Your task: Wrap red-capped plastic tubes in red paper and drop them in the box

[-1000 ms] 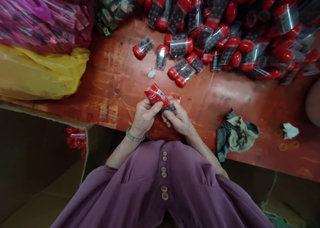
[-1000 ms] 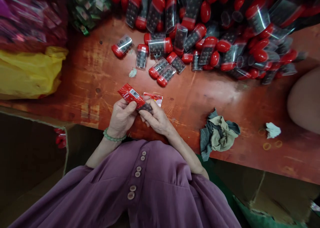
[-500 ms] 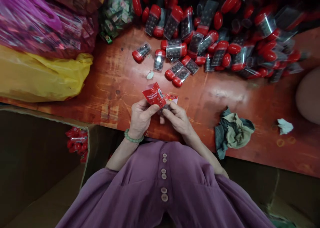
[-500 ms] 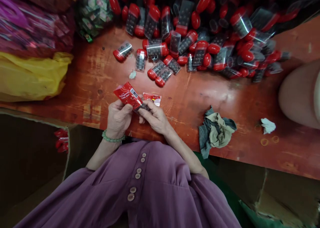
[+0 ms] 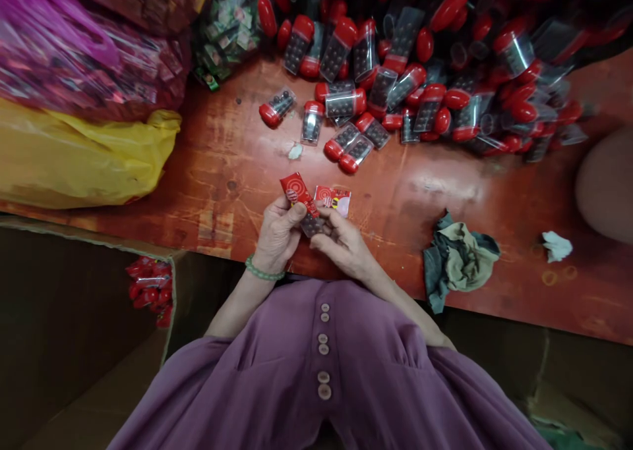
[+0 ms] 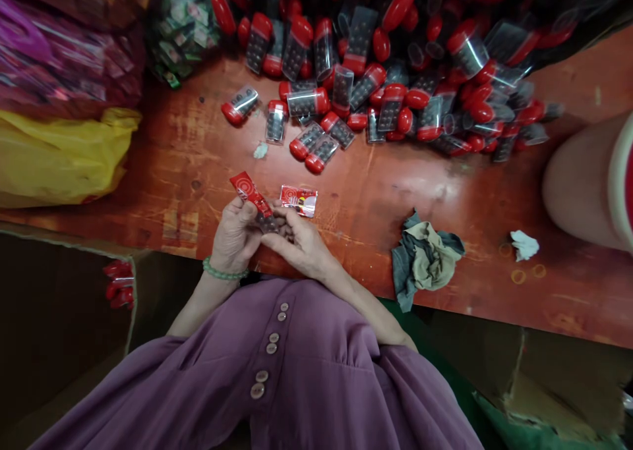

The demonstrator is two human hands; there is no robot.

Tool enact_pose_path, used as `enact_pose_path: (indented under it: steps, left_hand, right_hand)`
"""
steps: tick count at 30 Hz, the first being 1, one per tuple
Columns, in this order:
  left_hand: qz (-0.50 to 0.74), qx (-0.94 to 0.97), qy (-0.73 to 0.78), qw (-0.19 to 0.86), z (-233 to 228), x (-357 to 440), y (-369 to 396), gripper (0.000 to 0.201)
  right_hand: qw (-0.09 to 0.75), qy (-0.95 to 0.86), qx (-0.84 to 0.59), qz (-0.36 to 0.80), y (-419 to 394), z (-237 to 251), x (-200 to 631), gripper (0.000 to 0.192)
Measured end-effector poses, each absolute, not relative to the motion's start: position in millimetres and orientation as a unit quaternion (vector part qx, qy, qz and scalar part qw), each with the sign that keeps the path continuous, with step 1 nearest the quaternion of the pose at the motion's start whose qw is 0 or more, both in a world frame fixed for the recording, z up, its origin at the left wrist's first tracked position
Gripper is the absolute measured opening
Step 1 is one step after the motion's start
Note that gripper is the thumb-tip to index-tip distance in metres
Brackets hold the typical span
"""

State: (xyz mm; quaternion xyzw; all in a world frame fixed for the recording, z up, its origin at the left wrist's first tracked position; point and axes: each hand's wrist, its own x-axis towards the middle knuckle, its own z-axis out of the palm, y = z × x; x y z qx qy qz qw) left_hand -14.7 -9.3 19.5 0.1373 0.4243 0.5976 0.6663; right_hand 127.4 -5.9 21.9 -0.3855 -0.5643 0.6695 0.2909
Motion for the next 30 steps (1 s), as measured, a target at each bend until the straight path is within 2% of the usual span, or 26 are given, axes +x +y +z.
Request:
enact_pose_path:
  steps: [2,5,10,16,22,30]
  left_hand:
    - [0.607,0.112,0.431,0.658,25.0,-12.7,-8.2,0.039]
    - [0.608,0.08,0.434,0.66,32.0,-8.7,-6.6,0.036]
    - [0.594,0.054,0.447,0.667,34.7,-3.1,-6.5,0.038]
    - [0.592,0.06,0.433,0.677,37.3,-3.2,-5.6,0.038]
    - [0.587,0.061,0.414,0.693,38.7,-0.6,-1.8,0.037]
    - [0.576,0.063,0.417,0.7,37.8,7.5,-2.6,0.037]
  right_hand:
    - [0.327,-0.661,-0.416,0.532,-6.4,25.8,126.6,0.059]
    - [0.345,-0.777,-0.387,0.356,-5.1,25.3,125.4,0.066]
    - [0.353,-0.843,-0.332,0.232,-0.8,14.9,125.3,0.065]
    - [0.387,-0.837,-0.332,0.201,4.1,15.6,125.7,0.069]
    - [0.379,-0.833,-0.347,0.206,7.4,17.4,130.6,0.066]
    - [0.453,-0.778,-0.357,0.248,0.0,1.1,136.0,0.055]
